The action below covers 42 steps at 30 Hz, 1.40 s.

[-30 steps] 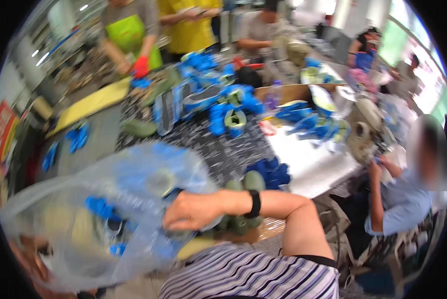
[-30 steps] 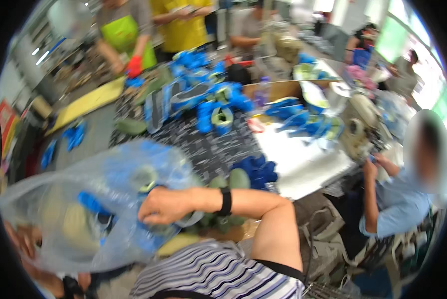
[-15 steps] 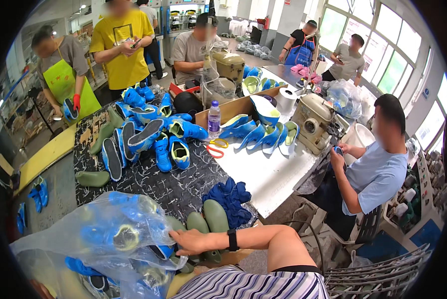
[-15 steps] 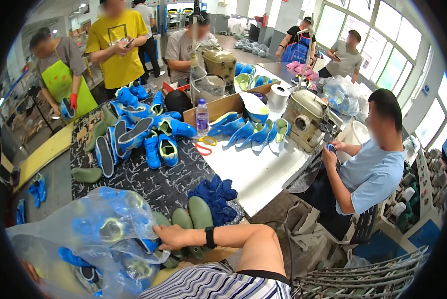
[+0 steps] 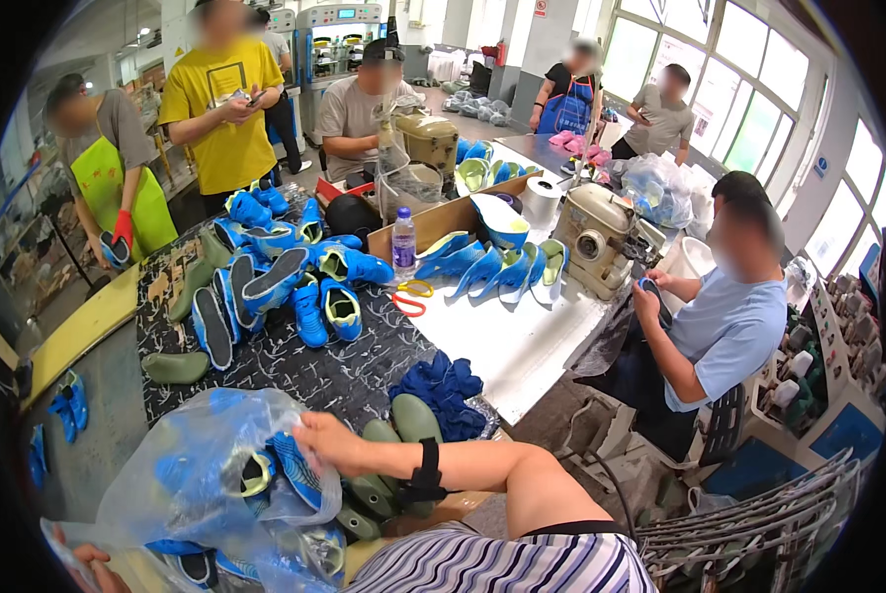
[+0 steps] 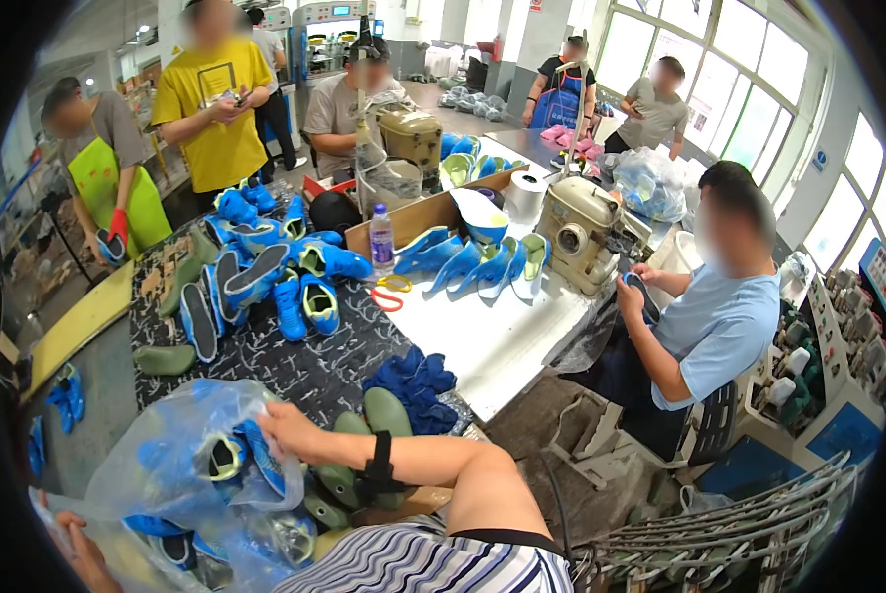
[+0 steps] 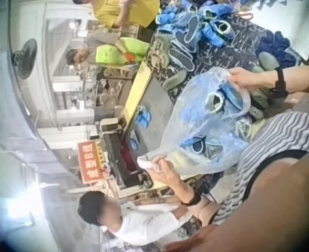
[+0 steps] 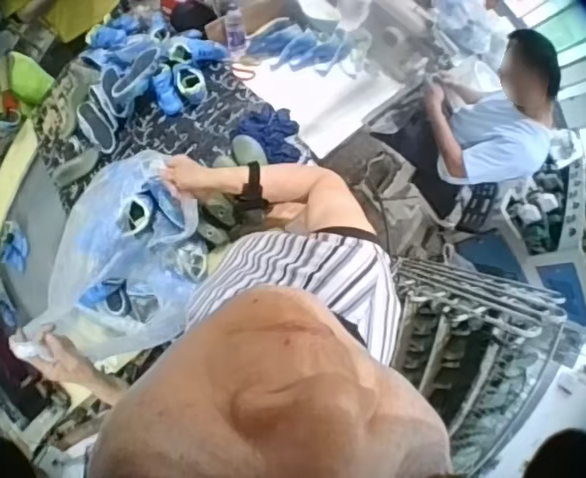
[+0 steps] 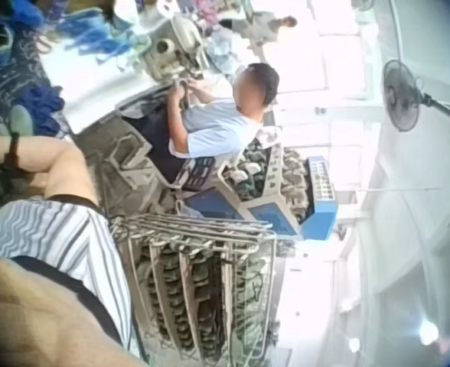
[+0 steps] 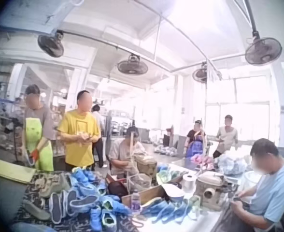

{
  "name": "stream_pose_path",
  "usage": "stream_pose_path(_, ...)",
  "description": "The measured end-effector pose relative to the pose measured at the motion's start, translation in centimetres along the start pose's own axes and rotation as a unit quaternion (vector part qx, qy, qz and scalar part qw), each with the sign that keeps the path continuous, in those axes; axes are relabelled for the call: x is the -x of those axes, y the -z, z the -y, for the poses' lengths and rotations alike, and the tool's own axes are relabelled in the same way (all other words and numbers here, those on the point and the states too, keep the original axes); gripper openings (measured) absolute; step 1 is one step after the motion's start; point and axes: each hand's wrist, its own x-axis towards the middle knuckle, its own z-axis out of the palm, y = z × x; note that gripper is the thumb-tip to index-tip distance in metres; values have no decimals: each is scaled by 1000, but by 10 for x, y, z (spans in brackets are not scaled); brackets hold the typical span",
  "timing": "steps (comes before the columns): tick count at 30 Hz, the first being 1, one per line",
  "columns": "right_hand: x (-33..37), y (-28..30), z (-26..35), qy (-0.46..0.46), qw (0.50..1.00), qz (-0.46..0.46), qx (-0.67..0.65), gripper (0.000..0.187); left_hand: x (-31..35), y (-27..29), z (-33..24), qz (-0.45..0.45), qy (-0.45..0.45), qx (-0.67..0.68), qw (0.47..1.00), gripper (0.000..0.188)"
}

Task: The person sorts and organizes green shoe lasts from a bag and a table onto a rack.

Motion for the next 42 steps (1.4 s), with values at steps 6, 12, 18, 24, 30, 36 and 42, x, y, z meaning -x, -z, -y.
stream_pose_path(6, -3, -27, 101, 6, 986, 99, -131, 19, 9, 7, 0, -21, 57, -156, 986, 28)
stream_pose_path(12, -10, -28, 107, 42, 981, 126, -140, 15, 41, 46, 89, 54, 37, -223, 973, 59)
stream_pose_path(18, 1, -8, 87, -1, 985, 149, -82, 11, 56, -26, 83, 258, 215, -299, 893, 68)
stream_pose_path(24, 30, 7, 78, -9, 981, 68, 182, 17, 66, -47, 80, 191, 278, -373, 864, 37)
stream_pose_path(30, 17, 88, 77, 97, 984, -129, 74, 9, 43, -51, 52, 153, 213, -191, 946, 21)
stream_pose_path(36, -44, 152, 159, 181, 951, -228, 106, 16, 22, -77, 31, 212, 79, -91, 970, 18)
stream_pose_path(42, -104, 206, 127, 36, 998, 18, 45, 43, 20, -87, 30, 268, 153, -96, 946, 16)
